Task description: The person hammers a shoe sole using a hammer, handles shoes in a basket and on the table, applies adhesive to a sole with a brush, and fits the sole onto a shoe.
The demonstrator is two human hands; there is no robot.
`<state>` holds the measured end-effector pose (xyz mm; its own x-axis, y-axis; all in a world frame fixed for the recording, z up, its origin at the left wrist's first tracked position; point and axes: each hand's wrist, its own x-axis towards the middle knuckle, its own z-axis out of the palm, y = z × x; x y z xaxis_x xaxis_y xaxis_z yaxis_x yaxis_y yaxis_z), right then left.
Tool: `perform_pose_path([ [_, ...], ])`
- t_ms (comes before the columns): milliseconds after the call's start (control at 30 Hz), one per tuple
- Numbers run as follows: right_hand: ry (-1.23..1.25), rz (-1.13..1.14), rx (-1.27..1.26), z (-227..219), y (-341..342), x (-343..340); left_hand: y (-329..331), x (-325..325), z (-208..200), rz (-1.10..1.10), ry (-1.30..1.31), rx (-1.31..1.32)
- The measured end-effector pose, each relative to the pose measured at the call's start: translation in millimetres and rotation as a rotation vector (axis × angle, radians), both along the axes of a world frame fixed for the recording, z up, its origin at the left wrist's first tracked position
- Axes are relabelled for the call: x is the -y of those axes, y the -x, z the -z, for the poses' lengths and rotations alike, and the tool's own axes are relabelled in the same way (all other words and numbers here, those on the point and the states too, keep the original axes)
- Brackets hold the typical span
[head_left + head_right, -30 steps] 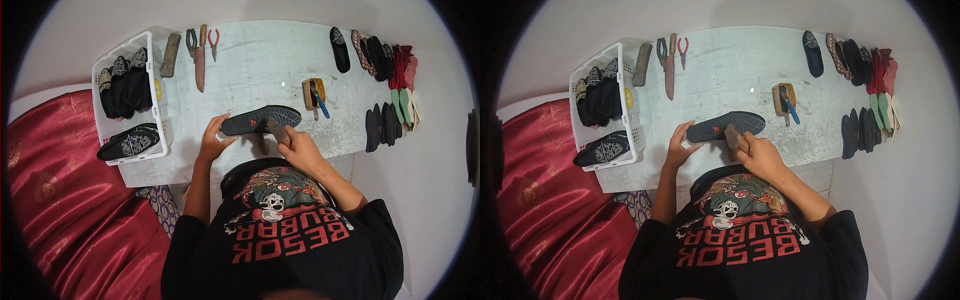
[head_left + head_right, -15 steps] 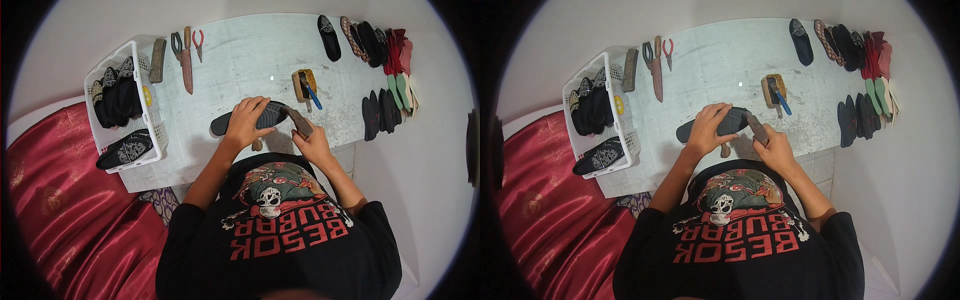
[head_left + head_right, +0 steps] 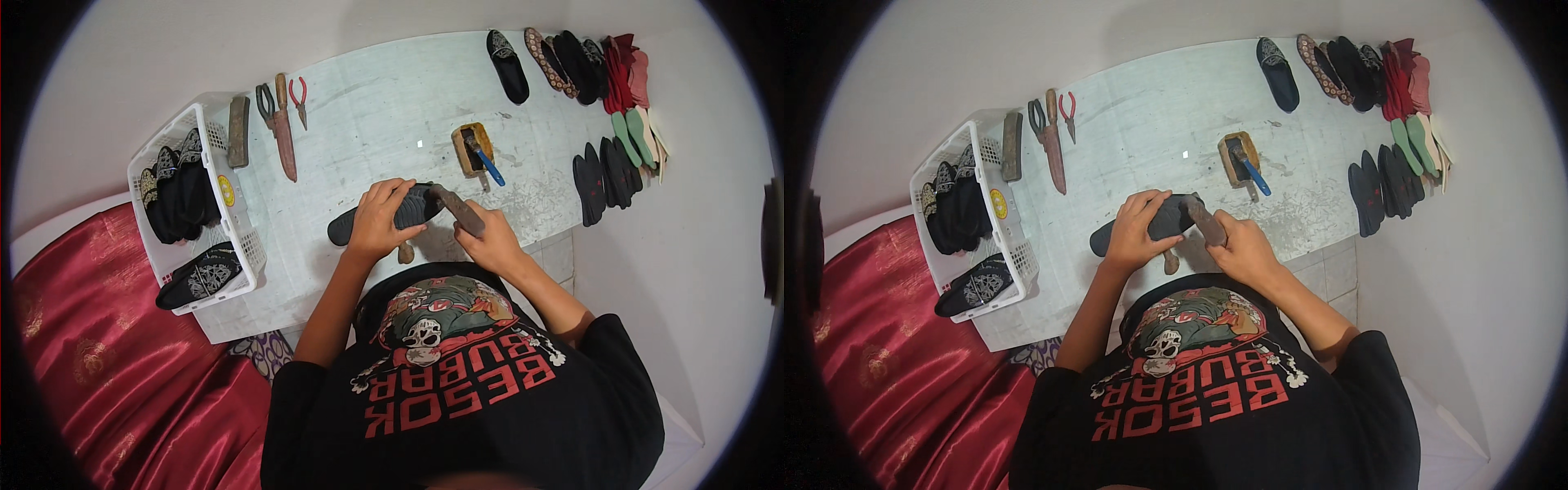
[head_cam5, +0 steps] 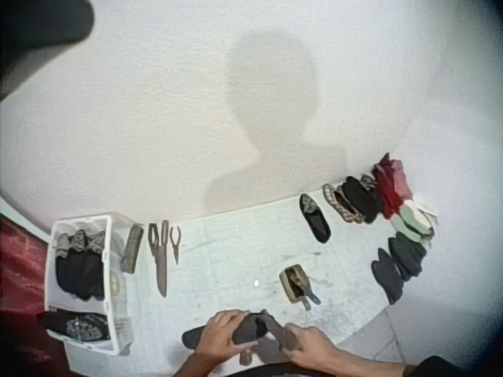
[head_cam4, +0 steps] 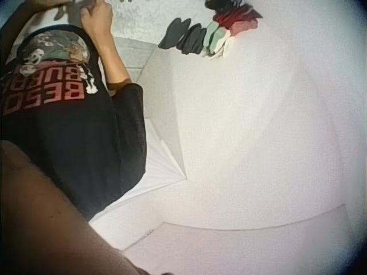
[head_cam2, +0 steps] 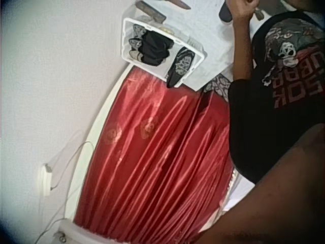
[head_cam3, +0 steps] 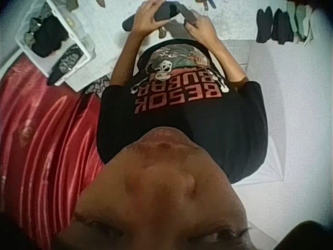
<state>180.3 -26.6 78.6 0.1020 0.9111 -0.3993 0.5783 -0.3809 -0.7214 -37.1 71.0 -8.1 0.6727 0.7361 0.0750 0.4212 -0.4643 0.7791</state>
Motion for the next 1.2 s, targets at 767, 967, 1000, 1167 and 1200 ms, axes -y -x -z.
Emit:
perform_pose_path([
  [767, -0.196, 0.337, 0.194, 110, 4, 96, 58, 0, -7, 0.019, -0.053, -0.073],
  [967, -0.129, 0.292, 0.288, 197, 21, 136, 63, -2, -11, 0.06, -0.004, -0.047],
  [1000, -0.094, 0.286, 0.292, 202, 25, 134, 65, -1, -12, 0.063, -0.01, -0.045],
  [1167, -0.166, 0.245, 0.38, 221, 40, 120, 91, 3, -6, 0.043, -0.032, -0.165],
  [1200, -0.177, 0.228, 0.403, 224, 41, 118, 96, 5, -4, 0.053, -0.036, -0.159],
])
